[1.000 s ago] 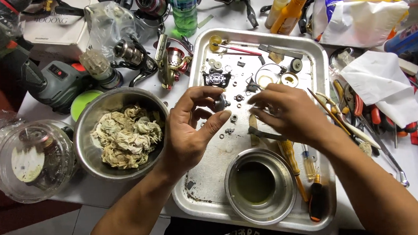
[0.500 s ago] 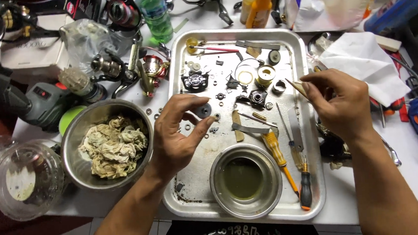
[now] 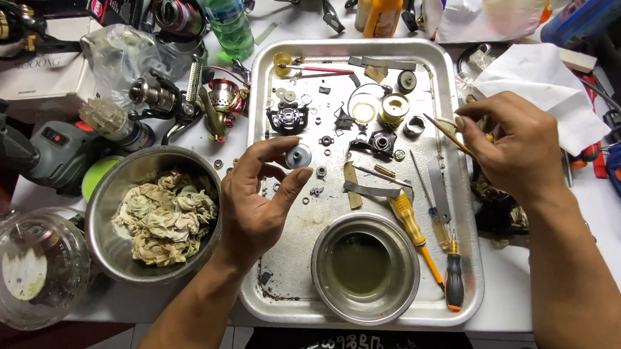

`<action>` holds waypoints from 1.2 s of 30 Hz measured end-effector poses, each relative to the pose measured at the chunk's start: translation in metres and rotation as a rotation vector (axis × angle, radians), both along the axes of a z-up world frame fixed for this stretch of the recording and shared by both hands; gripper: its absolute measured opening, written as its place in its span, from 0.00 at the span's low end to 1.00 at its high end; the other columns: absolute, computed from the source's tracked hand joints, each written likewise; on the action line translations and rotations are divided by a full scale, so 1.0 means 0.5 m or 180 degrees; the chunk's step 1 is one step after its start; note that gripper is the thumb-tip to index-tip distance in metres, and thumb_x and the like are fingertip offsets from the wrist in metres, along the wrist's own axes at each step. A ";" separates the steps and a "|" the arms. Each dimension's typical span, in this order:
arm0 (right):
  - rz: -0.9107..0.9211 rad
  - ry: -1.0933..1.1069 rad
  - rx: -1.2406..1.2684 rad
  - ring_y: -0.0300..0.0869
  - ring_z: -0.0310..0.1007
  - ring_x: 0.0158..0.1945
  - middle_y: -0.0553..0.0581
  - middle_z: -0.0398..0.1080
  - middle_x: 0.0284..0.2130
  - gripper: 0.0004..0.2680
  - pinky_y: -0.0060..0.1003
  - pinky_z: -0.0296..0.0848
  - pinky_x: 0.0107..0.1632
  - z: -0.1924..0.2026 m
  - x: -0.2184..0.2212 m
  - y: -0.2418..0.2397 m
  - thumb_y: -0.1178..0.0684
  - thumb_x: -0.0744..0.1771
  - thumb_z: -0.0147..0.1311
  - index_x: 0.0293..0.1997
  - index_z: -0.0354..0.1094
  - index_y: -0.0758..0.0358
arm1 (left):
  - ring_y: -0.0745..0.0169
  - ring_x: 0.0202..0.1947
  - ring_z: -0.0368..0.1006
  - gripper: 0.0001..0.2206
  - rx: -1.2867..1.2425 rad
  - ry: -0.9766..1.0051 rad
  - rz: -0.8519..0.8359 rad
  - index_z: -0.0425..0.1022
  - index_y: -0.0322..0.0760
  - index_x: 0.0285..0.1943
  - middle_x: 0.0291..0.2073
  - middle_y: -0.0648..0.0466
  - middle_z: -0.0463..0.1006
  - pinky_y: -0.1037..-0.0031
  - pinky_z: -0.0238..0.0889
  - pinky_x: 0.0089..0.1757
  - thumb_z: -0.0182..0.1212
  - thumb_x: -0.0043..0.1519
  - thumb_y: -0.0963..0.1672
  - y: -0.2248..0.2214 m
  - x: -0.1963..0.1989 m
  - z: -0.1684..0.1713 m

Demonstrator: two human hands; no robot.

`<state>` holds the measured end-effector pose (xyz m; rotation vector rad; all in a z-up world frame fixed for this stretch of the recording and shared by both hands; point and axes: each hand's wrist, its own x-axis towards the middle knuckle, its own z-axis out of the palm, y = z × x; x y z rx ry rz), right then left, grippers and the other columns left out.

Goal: The person assembles small metal components of a fishing reel, including gears and bearings, by hand on a tray. They repeatedly dip parts into a small bowl of liquid, wipe them with a cloth, and place them back on the tray.

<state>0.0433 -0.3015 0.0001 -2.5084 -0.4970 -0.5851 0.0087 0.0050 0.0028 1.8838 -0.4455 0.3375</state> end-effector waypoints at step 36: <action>-0.0385 -0.0200 0.0392 0.46 0.63 0.33 0.65 0.67 0.35 0.03 0.34 0.62 0.32 0.004 -0.012 -0.004 0.68 0.66 0.49 0.41 0.67 0.74 | 0.61 0.39 0.73 0.13 0.0484 -0.0004 -0.0510 0.67 0.36 0.49 0.40 0.50 0.74 0.77 0.71 0.37 0.58 0.56 0.42 -0.011 0.007 -0.017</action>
